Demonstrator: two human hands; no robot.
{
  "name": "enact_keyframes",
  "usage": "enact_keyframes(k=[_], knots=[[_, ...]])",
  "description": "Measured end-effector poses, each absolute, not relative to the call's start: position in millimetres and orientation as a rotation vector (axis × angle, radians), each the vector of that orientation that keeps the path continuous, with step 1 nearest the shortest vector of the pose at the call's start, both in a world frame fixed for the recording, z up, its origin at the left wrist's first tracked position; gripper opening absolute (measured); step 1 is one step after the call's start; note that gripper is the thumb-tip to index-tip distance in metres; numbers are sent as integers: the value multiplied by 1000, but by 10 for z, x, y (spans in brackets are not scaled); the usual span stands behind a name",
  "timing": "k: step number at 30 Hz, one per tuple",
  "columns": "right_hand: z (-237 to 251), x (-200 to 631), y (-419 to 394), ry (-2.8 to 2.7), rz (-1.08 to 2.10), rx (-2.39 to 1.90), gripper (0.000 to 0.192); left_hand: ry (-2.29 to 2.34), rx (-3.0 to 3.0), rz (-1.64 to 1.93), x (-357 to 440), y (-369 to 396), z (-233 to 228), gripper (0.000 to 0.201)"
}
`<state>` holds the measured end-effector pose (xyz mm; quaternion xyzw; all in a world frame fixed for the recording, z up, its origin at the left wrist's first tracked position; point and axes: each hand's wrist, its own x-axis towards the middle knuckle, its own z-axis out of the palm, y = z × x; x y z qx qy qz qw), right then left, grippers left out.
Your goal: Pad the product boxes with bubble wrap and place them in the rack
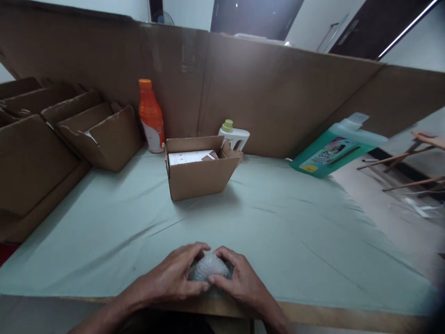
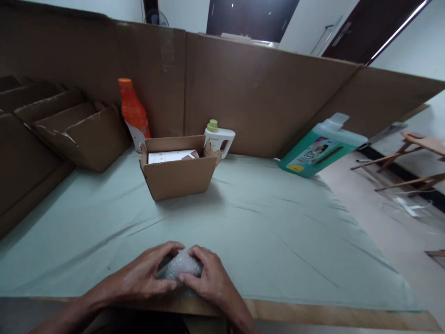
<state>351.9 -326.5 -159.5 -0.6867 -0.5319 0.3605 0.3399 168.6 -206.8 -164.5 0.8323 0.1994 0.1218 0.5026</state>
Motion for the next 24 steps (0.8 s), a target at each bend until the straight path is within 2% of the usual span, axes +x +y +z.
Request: enact_keyframes(k=[3,6,10,12,18,24], knots=[[-1555,3675,-3261,-1455,686,-1818,13,472,2360,797,1847,-1676,-1268,62],[-1434,3821,-3257,-1436,679,-1845,14,635,2673,1102,2132,-1198,-901,61],[-1188,4000,-3246,-1371,656,-1901,14,823,2943,908,2386,-702,-712,31],[-1050,4117,-3250,-1328,565,-1895,15,784,2992,812,2354,-622,-712,23],[-557,4405,-3170,-1097,427,-1675,24,516,3039,849,1811,-1006,-715,30],[-189,4276,-2558,-1194,344,-1653,26,495,2929,897,1441,-1385,-762,30]])
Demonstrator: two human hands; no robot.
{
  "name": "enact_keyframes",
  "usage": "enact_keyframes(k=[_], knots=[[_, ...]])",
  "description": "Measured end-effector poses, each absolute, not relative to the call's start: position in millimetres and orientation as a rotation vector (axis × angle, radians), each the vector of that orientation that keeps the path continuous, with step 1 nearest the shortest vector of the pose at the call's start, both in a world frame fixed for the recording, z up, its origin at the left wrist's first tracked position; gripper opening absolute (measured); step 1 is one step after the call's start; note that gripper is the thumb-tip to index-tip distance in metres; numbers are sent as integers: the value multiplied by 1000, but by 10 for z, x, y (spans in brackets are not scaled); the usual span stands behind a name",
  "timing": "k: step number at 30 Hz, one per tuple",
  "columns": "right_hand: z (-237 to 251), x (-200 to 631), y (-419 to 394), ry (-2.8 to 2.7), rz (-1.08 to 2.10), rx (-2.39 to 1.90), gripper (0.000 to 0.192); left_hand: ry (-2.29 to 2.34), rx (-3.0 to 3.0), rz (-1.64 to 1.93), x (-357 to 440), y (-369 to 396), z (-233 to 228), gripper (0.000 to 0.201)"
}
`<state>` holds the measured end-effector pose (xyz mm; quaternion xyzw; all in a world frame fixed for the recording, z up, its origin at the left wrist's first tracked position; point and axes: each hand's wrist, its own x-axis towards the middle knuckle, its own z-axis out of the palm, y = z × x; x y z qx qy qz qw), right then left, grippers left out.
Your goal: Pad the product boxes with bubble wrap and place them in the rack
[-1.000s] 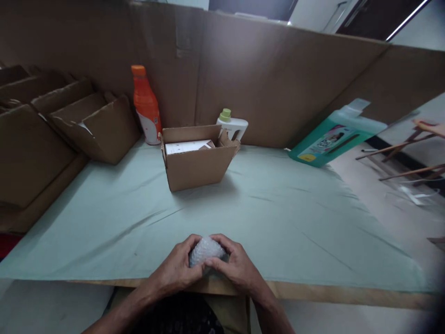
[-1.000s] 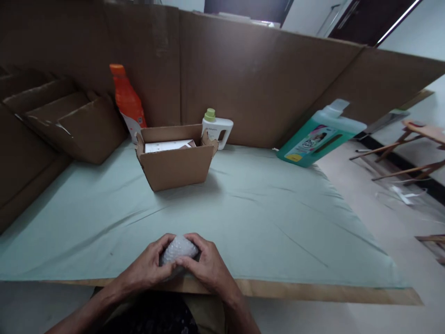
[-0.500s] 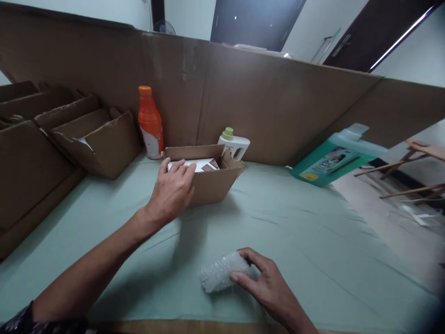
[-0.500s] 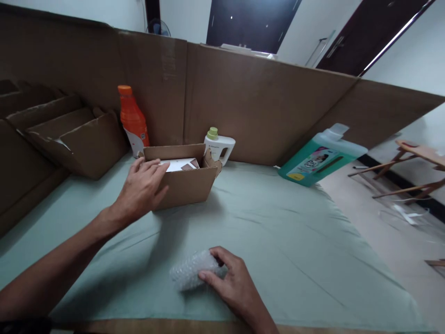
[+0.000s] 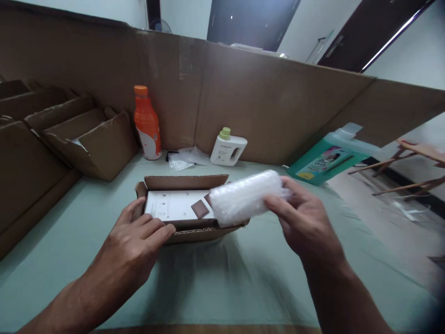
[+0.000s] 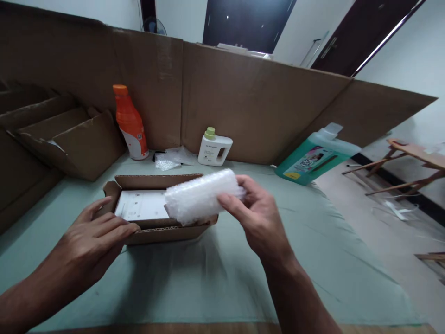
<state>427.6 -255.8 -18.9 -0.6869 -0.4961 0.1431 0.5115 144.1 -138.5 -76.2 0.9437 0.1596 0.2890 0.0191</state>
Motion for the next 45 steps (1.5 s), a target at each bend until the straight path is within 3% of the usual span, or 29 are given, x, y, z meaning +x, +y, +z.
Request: enact_keyframes(k=[2,7,9,12,15,20,29,34,38,42,45], knots=[[-152,4248,-2386,-1329,210,-1840,28,517,2913,930,1422,-1419,-789,29],[-27,4115,-2235,-1650,-468,-2594,18,502,2930,970,1458,-1384,-787,28],[24,3984,-2157,-1788,-462,-2731,17,492,2922,978,1476,-1350,-775,27],[6,3810,-1959,-1970,-177,-2824,14,492,2913,997,1494,-1314,-770,25],[-104,3785,-1819,-2017,-39,-2799,18,479,2908,1006,1493,-1311,-783,24],[-159,3921,-1921,-1959,104,-2625,46,488,2907,1003,1481,-1319,-805,28],[-170,3870,-1877,-1925,256,-2703,13,502,2923,1020,1498,-1308,-823,26],[-113,3868,-1844,-2066,266,-2582,14,508,2954,986,1513,-1291,-818,25],[134,3868,-2109,-1963,92,-2466,20,513,2900,1054,1468,-1332,-790,23],[73,4016,-2714,-1519,-165,-2143,21,665,2550,1407,1268,-1423,-957,58],[-437,4180,-3071,-1262,-128,-2008,24,956,2223,1320,1117,-1438,-1294,77]])
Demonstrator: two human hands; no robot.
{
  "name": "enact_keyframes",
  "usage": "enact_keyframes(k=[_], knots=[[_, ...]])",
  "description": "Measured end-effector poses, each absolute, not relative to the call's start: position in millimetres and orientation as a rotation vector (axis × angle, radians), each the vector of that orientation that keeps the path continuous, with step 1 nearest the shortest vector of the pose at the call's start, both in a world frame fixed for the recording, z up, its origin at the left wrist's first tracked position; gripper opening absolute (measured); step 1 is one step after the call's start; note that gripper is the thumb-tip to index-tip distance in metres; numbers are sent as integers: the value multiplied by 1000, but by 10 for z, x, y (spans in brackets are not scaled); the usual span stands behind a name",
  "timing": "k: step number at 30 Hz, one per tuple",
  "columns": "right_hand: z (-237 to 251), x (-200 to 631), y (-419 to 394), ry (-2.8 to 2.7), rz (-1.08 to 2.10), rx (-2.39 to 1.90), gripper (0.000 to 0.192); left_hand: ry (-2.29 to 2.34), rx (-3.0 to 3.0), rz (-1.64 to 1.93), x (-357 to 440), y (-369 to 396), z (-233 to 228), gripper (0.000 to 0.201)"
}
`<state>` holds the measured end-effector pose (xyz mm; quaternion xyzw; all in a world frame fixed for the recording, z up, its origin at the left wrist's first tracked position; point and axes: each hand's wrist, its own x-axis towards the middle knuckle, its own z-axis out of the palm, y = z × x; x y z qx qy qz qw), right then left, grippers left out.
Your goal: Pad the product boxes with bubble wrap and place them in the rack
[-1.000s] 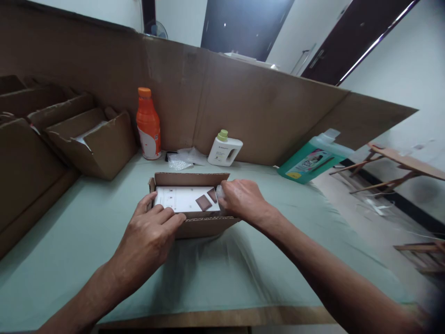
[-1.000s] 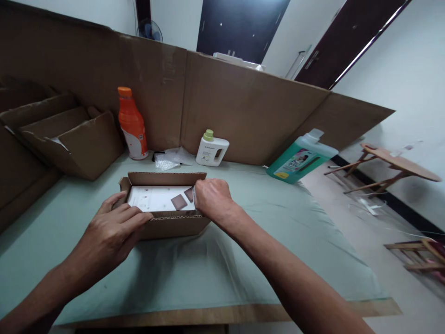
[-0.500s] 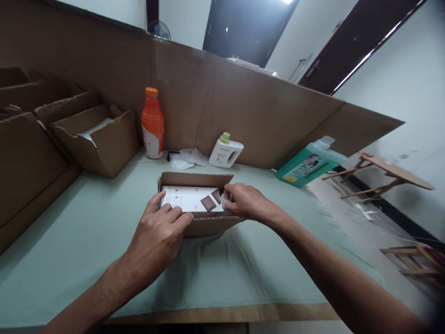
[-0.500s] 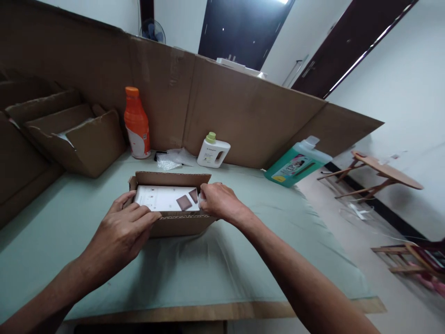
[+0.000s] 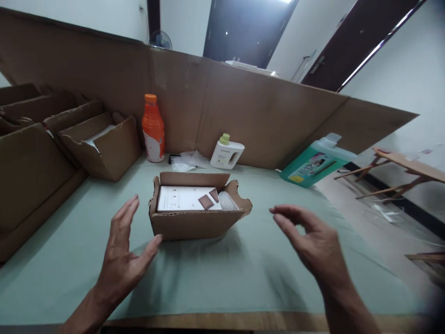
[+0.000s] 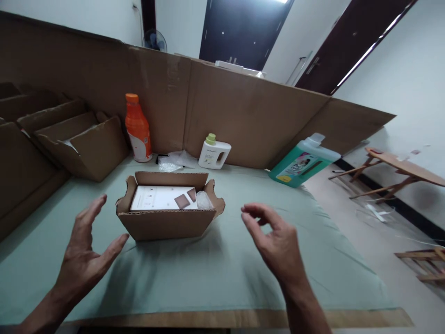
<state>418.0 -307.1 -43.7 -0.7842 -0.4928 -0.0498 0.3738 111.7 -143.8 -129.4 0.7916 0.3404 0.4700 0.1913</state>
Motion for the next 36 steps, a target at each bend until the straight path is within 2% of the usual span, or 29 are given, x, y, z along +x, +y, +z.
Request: enact_keyframes(k=[1,3,5,8,11,16,20,26,32,36], knots=[[-666,4214,-3114,-1241,-26,-1965,34,1043,2110,1222,1091,-1427,-1427,83],[-1120,4214,-3072,-1236,179,-1892,71,1144,1889,1038,1085,-1387,-1676,97],[-1472,4125,-2902,-1224,325,-1810,88,1159,1720,937,1132,-1332,-1853,111],[-1705,3938,-2600,-1160,491,-1694,80,1094,1601,884,1279,-1267,-1932,111],[-1691,3863,-2506,-1103,561,-1659,66,1029,1534,895,1507,-1293,-1847,91],[-1556,3995,-2957,-1000,402,-1836,50,912,1498,919,1857,-1582,-1716,70],[-1468,3900,-3107,-1008,315,-1894,46,998,1501,953,1697,-1702,-1726,60],[-1385,3726,-2806,-1152,368,-1771,41,1132,1481,1078,1388,-1684,-1673,65],[-1476,3868,-2650,-1239,429,-1736,44,1143,1519,1179,1379,-1713,-1708,81],[-1562,3549,-2015,-1391,626,-1568,49,1372,1353,1267,964,-1613,-1776,75]])
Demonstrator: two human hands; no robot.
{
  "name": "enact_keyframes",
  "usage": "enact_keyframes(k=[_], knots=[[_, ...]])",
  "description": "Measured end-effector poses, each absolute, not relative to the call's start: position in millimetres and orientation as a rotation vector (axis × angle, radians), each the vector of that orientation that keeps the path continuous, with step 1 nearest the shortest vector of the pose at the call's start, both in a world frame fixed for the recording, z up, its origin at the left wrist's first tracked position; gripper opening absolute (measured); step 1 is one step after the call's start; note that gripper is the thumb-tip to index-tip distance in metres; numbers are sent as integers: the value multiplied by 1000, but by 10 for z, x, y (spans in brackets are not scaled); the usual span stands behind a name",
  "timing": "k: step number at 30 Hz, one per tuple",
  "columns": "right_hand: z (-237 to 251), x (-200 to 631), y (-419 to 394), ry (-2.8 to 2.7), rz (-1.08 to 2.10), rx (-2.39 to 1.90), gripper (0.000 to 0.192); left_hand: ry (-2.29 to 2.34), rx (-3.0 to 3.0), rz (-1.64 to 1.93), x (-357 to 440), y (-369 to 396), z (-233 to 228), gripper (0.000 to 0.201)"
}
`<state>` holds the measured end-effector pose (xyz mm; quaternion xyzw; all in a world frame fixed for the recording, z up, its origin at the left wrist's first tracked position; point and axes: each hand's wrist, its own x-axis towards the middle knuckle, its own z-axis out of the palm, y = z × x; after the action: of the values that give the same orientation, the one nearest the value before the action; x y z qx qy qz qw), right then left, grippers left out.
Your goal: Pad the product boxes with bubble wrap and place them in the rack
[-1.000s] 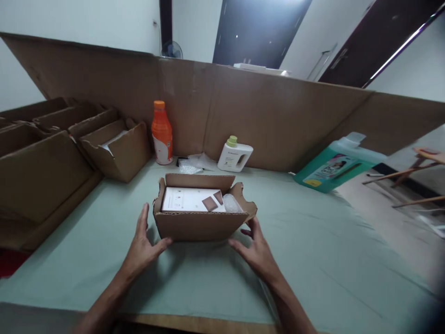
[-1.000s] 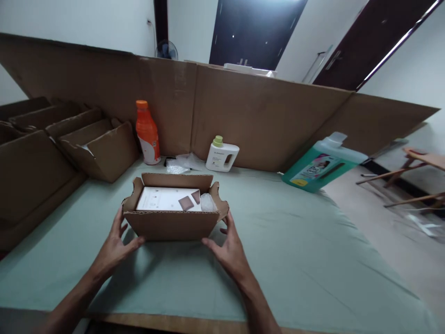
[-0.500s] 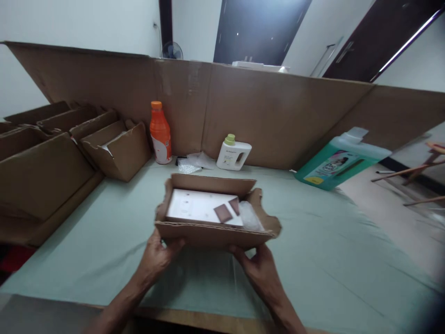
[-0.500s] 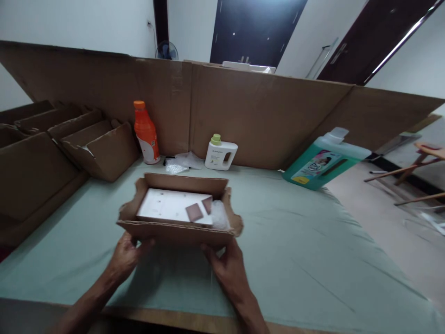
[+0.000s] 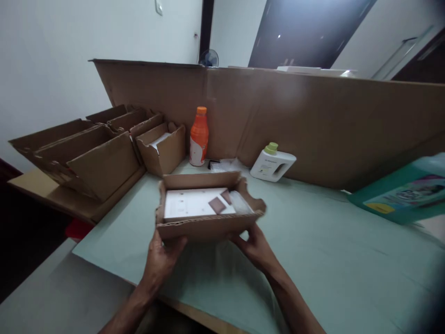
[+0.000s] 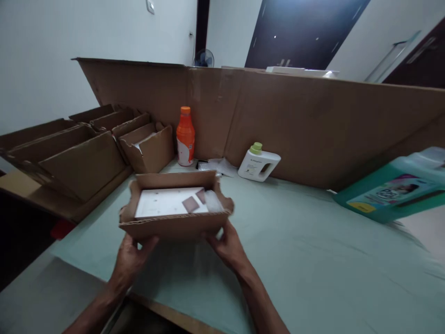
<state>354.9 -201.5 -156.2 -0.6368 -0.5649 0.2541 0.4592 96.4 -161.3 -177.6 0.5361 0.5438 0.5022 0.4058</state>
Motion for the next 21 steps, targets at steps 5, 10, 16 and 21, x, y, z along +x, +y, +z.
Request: enact_keyframes(k=[5,10,16,21], knots=[[-1563,2855,-805,-1708,927,-1237,71,1666,1132,1552,406,-1497,-1832,78],[-1611,2233,-8,-1835,944,-1193,75,1757,1067,1688,43,-1260,-1999,78],[-1771,1770,306,-1727,756,-1409,73,1667,1178,1745,-34,-848,-2040,82],[-1905,1504,445,-1701,677,-1477,66,1683,1300,1759,19,-681,-2125,89]])
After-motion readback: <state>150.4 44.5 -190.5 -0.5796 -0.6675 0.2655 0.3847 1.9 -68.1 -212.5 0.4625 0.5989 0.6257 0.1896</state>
